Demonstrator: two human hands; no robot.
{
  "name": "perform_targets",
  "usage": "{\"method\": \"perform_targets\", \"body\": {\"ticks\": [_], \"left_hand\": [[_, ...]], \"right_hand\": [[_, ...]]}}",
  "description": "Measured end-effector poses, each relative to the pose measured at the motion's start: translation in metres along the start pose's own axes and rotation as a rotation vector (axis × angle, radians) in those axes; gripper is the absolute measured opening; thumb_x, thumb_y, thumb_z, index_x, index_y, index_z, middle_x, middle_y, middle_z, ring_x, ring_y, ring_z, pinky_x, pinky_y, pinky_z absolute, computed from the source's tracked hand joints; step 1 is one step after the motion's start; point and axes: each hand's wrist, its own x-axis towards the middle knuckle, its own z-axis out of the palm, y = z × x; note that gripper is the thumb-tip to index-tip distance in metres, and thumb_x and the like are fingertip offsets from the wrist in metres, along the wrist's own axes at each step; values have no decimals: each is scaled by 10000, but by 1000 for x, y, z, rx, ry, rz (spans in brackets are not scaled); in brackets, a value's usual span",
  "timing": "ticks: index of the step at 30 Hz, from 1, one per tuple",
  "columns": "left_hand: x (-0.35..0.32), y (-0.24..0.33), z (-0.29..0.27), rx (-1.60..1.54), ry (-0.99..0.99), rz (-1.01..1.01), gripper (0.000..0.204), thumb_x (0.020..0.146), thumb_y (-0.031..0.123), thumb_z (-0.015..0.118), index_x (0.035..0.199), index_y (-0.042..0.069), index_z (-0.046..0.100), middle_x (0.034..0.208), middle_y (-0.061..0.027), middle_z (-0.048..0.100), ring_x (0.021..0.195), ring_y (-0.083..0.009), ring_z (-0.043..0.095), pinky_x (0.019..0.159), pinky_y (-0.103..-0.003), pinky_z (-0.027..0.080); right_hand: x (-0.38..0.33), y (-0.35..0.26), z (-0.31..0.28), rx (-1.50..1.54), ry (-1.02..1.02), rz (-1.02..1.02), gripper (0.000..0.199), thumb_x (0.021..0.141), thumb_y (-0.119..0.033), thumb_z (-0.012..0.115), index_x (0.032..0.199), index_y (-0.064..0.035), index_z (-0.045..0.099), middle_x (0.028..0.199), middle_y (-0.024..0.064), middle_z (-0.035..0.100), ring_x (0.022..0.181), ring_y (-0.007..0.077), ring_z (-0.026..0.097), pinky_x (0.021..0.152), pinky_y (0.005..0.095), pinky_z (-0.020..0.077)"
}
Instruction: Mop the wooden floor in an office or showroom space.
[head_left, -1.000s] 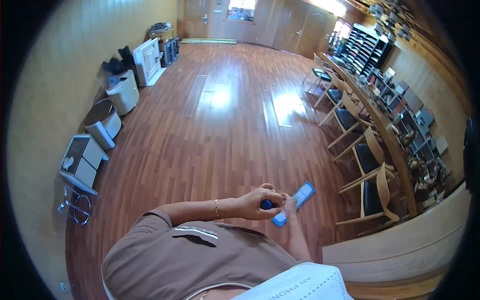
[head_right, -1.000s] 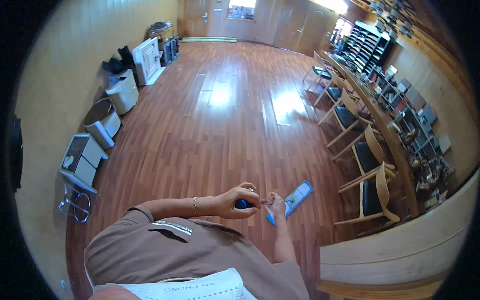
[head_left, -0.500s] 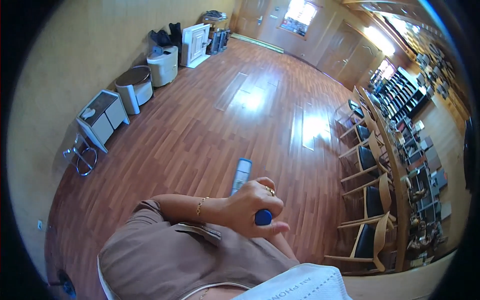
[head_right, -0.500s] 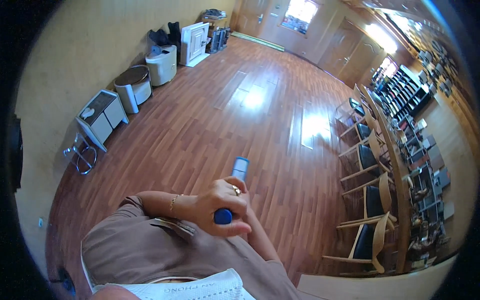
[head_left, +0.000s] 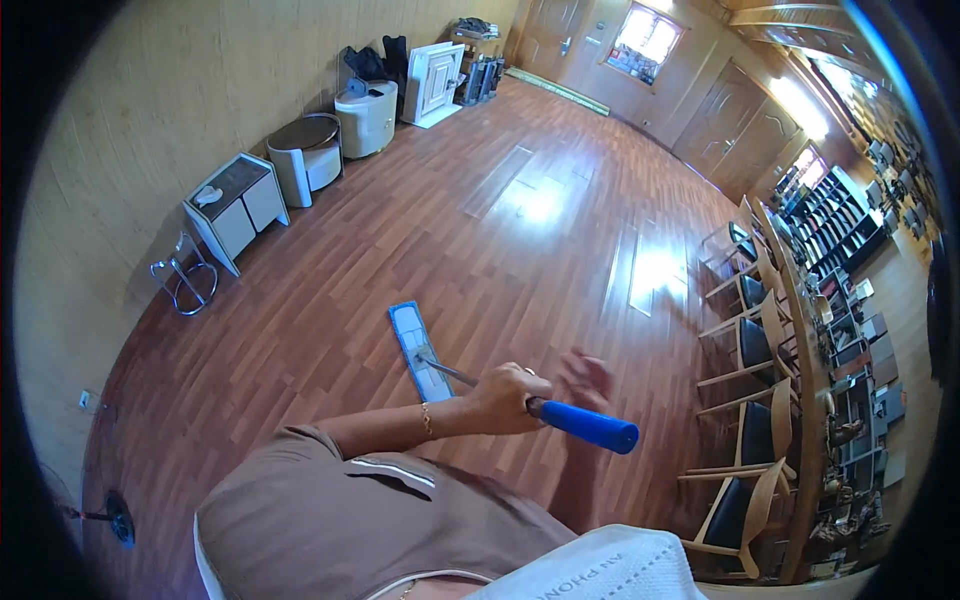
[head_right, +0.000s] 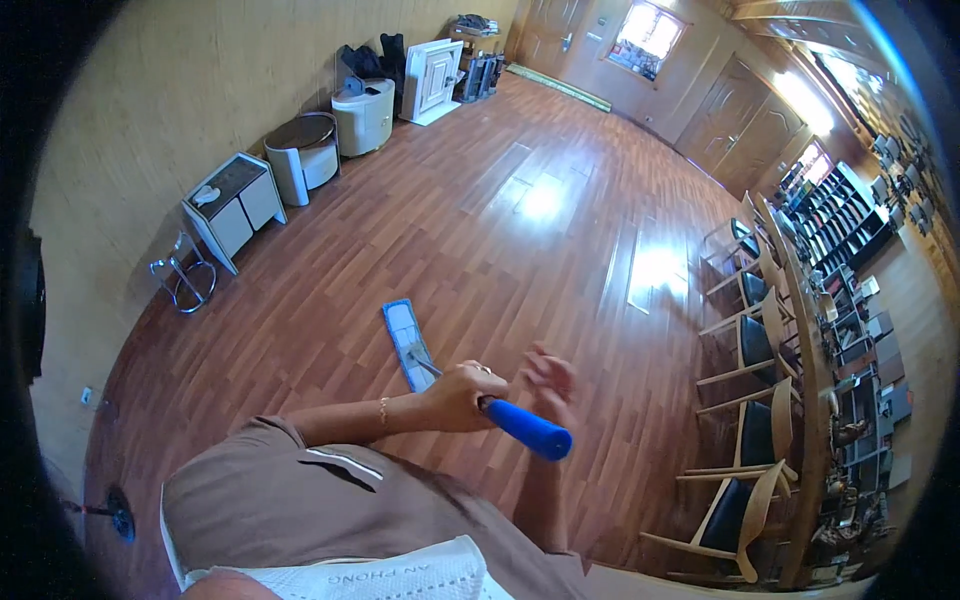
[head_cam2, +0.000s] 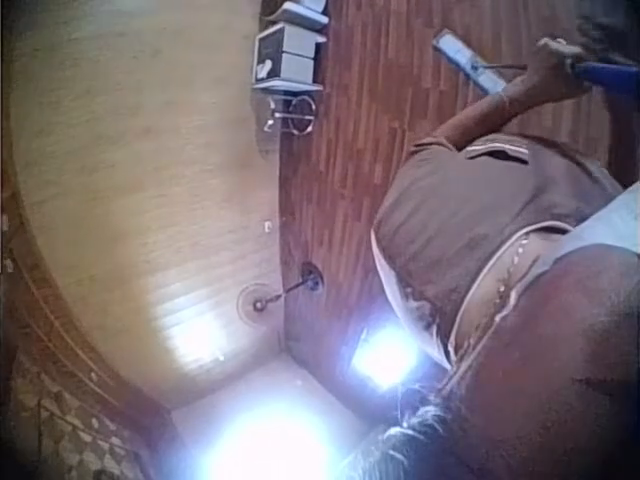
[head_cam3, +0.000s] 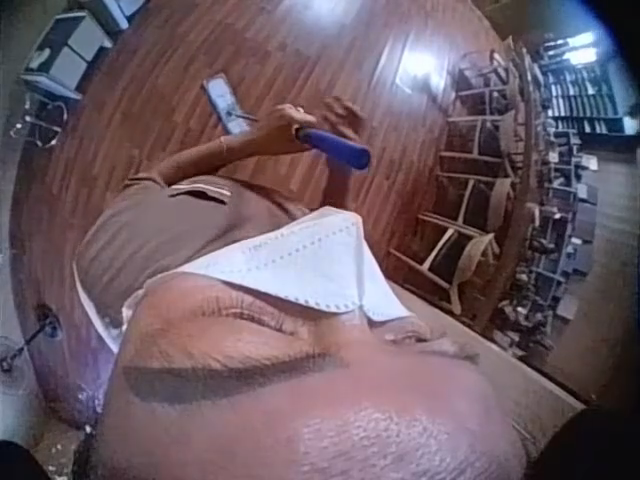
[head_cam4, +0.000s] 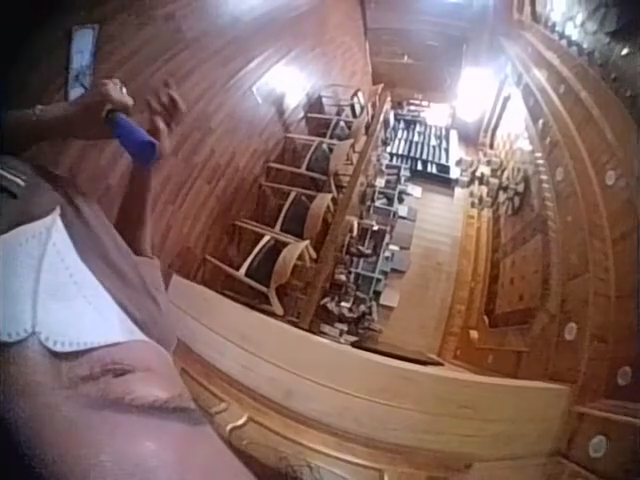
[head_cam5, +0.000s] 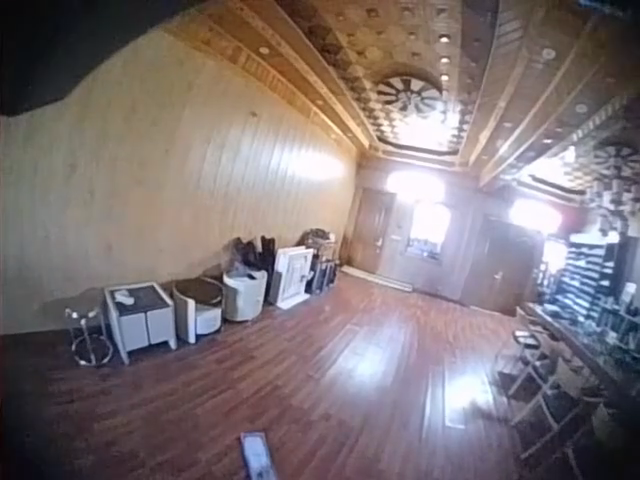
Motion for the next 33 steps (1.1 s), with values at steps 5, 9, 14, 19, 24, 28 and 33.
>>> {"method": "perform_targets", "body": {"ticks": [5,9,14,19,24,28,33], "left_hand": [[-49,-85,39,-68,-112,-180,353,693,398,733,651,85,576,658,-162,588,689,-354,612,609,-464,469],[-84,-121,40,-60,-224,-153,373,742,362,741,632,76,528,644,-142,555,645,-314,574,563,-426,423],[-127,-126,15,-1,-178,-230,248,708,238,684,625,68,522,675,-148,570,695,-348,579,598,-448,443],[-168,-104,-28,154,-224,-342,251,701,332,696,655,102,607,735,-150,627,783,-357,623,687,-478,492],[-249,-67,-76,153,-40,-379,188,655,229,694,623,94,567,669,-134,597,701,-354,597,643,-477,469],[-332,-40,-117,303,37,-508,153,692,243,658,633,107,620,679,-156,620,690,-365,617,629,-491,474],[-442,16,-168,296,147,-809,107,652,215,669,627,123,620,670,-136,619,671,-353,618,584,-486,471]], "right_hand": [[-17,-103,84,-301,-135,-597,430,893,-384,587,1145,-42,522,1129,234,564,1028,358,579,881,493,473],[-40,-105,116,-554,-15,-704,429,921,-435,548,720,-55,554,660,129,625,693,287,657,726,449,514],[-57,-99,172,-683,-92,-784,435,914,-434,557,675,-71,530,599,65,612,624,250,660,699,435,520],[-68,-98,220,-640,-204,-821,443,906,-440,566,662,-72,523,583,58,599,604,233,658,649,409,532],[-88,-91,258,-435,-333,-813,459,903,-483,545,702,-70,527,582,59,594,564,222,639,613,402,530],[-111,-66,311,-210,-372,-820,528,948,-538,400,712,-77,505,540,52,547,525,204,593,576,394,504],[-152,-27,362,98,-580,-640,395,971,-416,320,784,-92,447,566,68,493,519,223,529,604,434,444]]}}
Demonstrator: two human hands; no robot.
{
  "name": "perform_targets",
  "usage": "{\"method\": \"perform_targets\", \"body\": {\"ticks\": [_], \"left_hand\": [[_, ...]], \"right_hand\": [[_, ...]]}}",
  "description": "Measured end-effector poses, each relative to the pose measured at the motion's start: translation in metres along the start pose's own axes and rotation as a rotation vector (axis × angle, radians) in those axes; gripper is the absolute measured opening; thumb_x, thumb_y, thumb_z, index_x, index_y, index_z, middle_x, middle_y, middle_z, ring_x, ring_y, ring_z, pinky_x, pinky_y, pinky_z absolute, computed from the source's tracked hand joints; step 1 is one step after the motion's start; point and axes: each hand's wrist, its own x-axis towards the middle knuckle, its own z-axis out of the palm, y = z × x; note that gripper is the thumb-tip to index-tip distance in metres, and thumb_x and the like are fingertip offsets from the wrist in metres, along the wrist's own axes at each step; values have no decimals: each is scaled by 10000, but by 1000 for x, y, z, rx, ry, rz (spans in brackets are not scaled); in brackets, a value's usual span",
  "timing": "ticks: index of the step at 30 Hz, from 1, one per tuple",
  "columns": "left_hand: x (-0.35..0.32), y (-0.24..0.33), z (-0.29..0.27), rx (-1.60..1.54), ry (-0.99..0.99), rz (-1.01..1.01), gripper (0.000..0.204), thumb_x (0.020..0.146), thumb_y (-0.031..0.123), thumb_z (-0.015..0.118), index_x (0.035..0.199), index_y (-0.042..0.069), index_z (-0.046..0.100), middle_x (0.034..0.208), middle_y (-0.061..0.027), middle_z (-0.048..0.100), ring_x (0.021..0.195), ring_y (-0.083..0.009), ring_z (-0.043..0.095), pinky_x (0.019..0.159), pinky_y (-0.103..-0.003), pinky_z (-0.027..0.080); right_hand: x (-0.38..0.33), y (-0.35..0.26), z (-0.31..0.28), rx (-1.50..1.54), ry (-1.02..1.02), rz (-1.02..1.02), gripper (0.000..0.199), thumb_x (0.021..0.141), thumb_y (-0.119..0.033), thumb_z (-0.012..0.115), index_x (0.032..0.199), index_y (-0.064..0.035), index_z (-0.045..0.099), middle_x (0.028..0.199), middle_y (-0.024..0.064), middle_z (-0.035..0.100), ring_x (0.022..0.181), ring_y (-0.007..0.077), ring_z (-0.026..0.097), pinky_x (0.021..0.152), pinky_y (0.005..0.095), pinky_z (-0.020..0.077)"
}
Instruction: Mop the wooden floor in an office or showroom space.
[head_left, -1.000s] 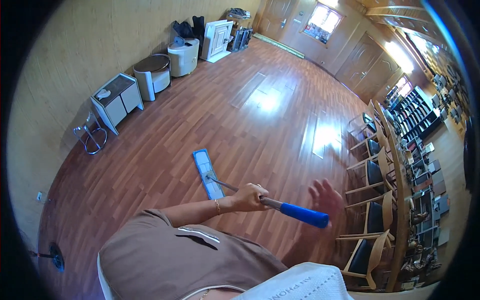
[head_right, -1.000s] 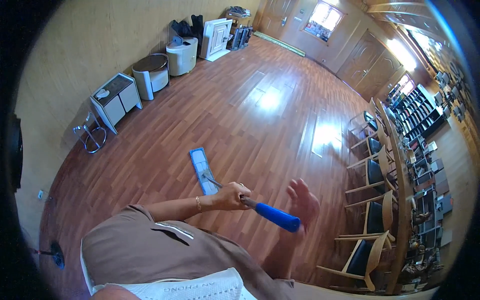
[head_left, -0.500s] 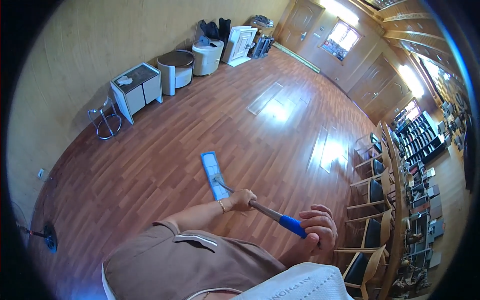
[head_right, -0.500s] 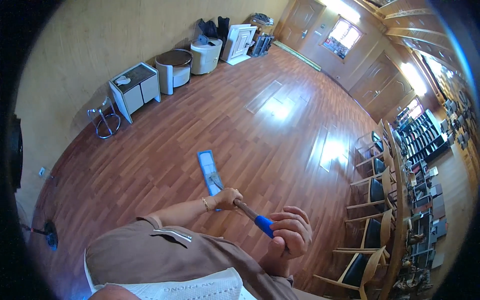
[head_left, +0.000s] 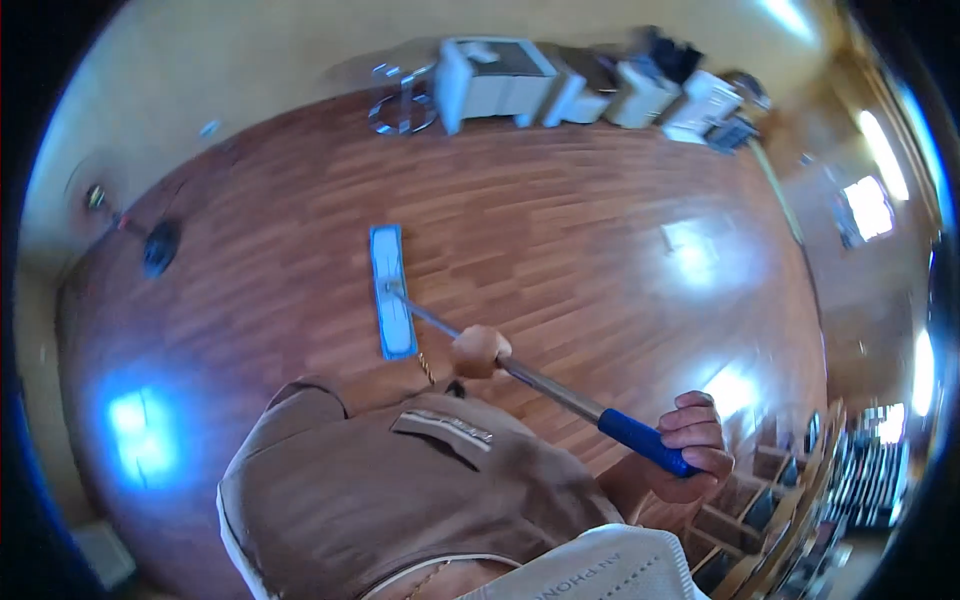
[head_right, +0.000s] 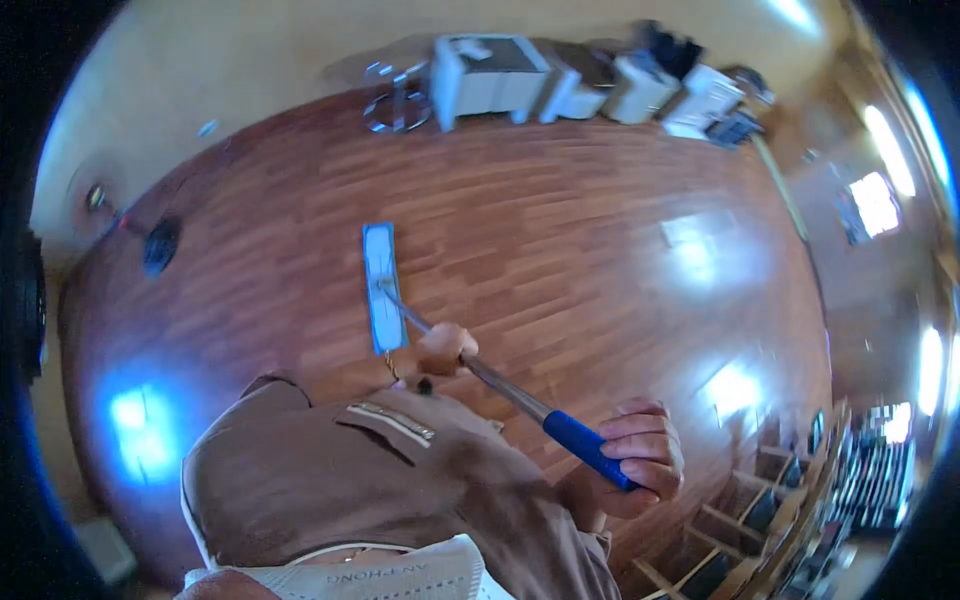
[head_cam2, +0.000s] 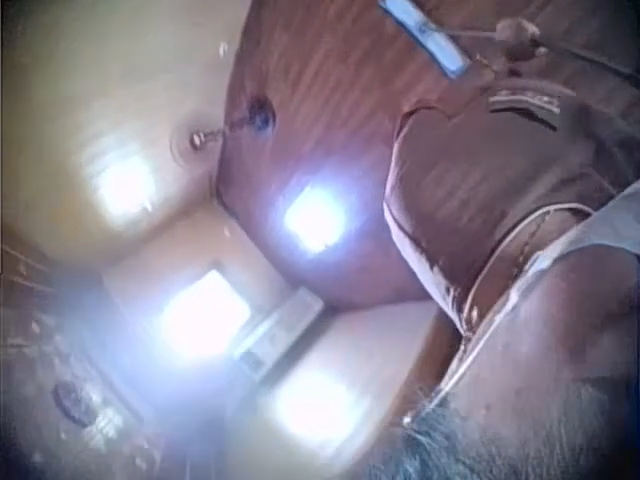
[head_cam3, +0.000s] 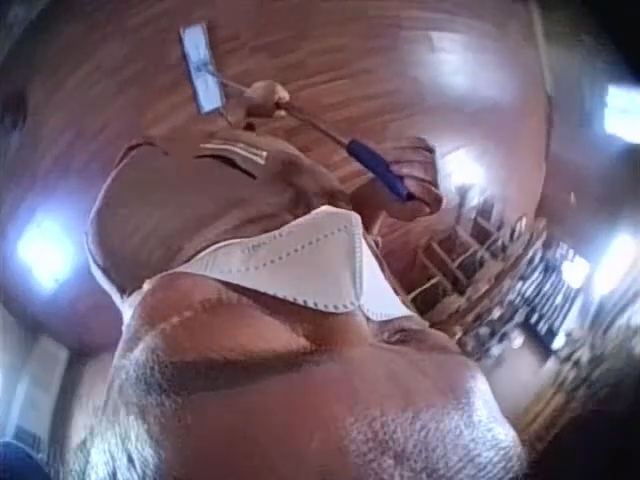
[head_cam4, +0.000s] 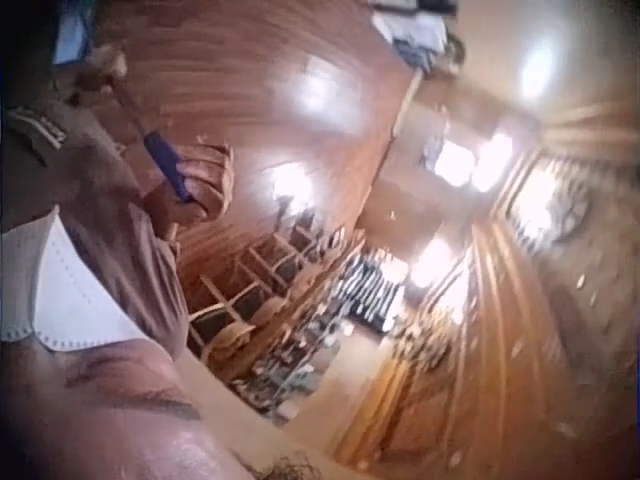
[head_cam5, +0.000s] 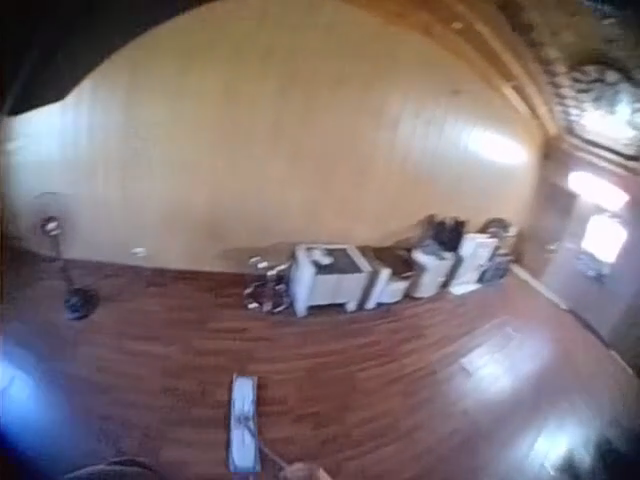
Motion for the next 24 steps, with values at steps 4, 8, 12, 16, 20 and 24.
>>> {"method": "perform_targets", "body": {"ticks": [4,8,12,16,20,24], "left_hand": [[-94,-43,-22,79,138,-141,178,637,251,684,589,129,564,658,-117,604,648,-362,597,566,-484,468],[-183,-91,-17,59,386,-259,342,648,361,711,569,109,494,600,-103,558,586,-367,562,490,-477,416],[-284,-124,14,117,482,-583,335,627,368,710,574,99,516,579,-140,538,603,-385,556,516,-487,404],[-365,-153,48,172,708,-674,213,621,194,681,607,78,503,622,-151,528,641,-382,536,555,-467,407],[-372,-145,45,245,783,-688,171,624,163,658,600,69,517,649,-140,564,646,-379,558,559,-477,421],[-351,-142,33,231,664,-737,97,619,166,643,638,95,579,680,-141,594,675,-381,576,600,-488,449]], "right_hand": [[-30,14,56,490,-317,218,382,937,-429,428,795,-85,514,632,94,587,575,241,600,639,435,466],[-63,36,111,758,-568,404,394,890,-425,530,862,-37,591,744,138,660,709,304,662,759,479,480],[-103,31,168,1044,-781,814,186,820,-165,527,783,-4,613,787,150,673,875,310,654,848,451,451],[-132,15,201,1086,-990,1161,115,831,-67,529,816,7,616,936,145,667,1048,316,589,953,462,419],[-136,16,214,1065,-1120,1180,115,857,-84,529,795,-4,584,943,138,663,1092,301,567,1007,439,384],[-126,27,204,978,-1103,1210,129,849,-50,511,775,8,600,977,159,662,1142,341,550,1007,482,386]]}}
